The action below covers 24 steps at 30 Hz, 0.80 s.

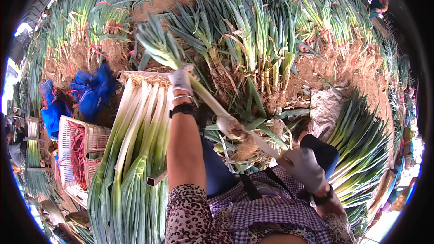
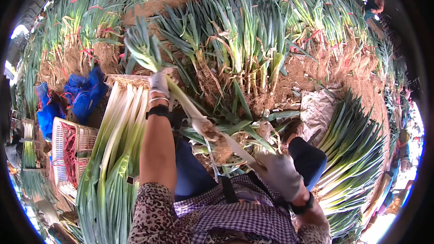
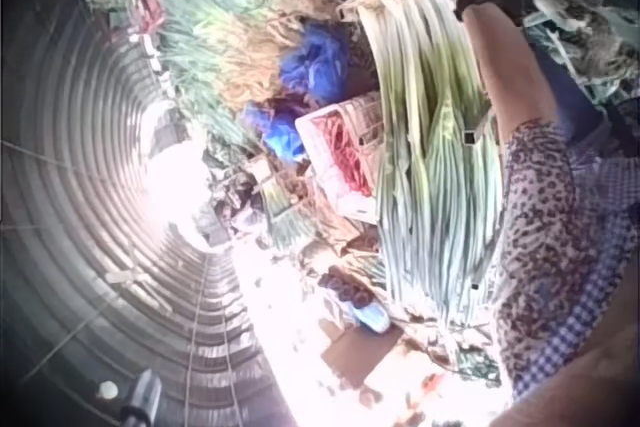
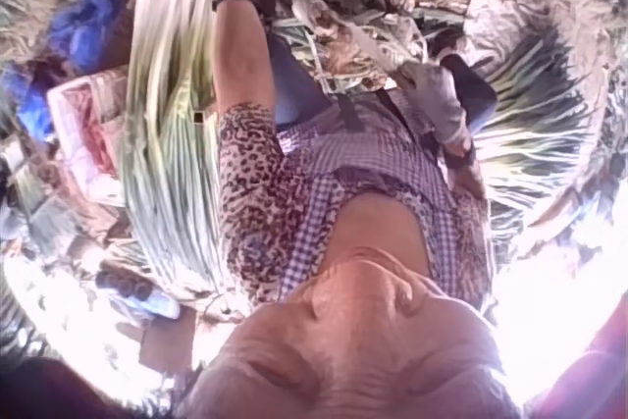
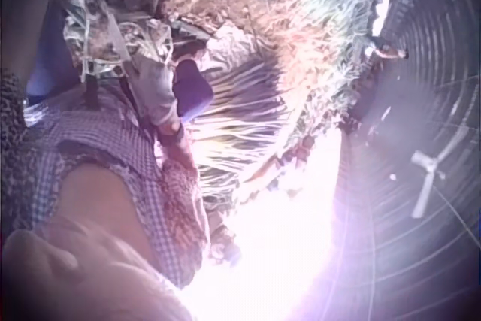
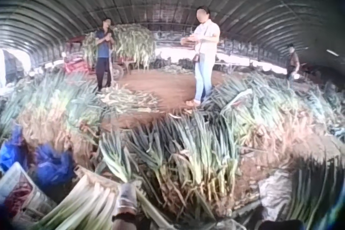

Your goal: The person pulls a leek from a pile, peels away the outer layers and roots by hand, and places the cleaned leek into a crate, repeating the process with a second leek.

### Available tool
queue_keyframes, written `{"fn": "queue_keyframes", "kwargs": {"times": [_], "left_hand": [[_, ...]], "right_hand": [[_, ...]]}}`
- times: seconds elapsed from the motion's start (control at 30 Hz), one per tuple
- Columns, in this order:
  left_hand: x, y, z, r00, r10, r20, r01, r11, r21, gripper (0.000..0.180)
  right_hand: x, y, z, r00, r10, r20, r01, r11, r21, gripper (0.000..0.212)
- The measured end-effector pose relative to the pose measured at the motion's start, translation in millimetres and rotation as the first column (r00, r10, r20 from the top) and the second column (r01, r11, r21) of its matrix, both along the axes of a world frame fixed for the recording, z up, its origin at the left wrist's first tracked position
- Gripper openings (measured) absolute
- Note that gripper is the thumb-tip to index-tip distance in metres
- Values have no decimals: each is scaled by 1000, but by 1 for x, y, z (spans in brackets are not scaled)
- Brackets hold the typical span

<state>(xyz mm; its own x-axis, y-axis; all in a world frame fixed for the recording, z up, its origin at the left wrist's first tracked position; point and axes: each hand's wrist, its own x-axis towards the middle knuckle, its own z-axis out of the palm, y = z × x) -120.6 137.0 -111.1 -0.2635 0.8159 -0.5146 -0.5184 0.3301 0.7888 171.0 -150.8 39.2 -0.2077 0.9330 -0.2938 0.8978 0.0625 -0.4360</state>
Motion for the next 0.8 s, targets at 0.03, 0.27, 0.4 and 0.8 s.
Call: {"fn": "queue_keyframes", "kwargs": {"times": [0.03, 0.27, 0.4, 0.8], "left_hand": [[-7, 7, -2, 1000, -1, 5, 1, 1000, -21, 15], [11, 7, 5, 987, 155, 47, -154, 988, -13, 18], [36, -8, 13, 803, 11, -595, 137, 970, 202, 25], [52, -5, -11, 970, 154, 191, -168, 984, 63, 14]], "right_hand": [[11, -8, 6, 1000, 17, 2, -17, 999, -34, 28], [-2, 28, -6, 962, -34, -273, 75, 987, 142, 34], [-33, 62, -43, 946, -143, -292, 149, 989, 0, 53], [-45, 66, -86, 546, -208, -812, 337, 941, -14, 44]]}}
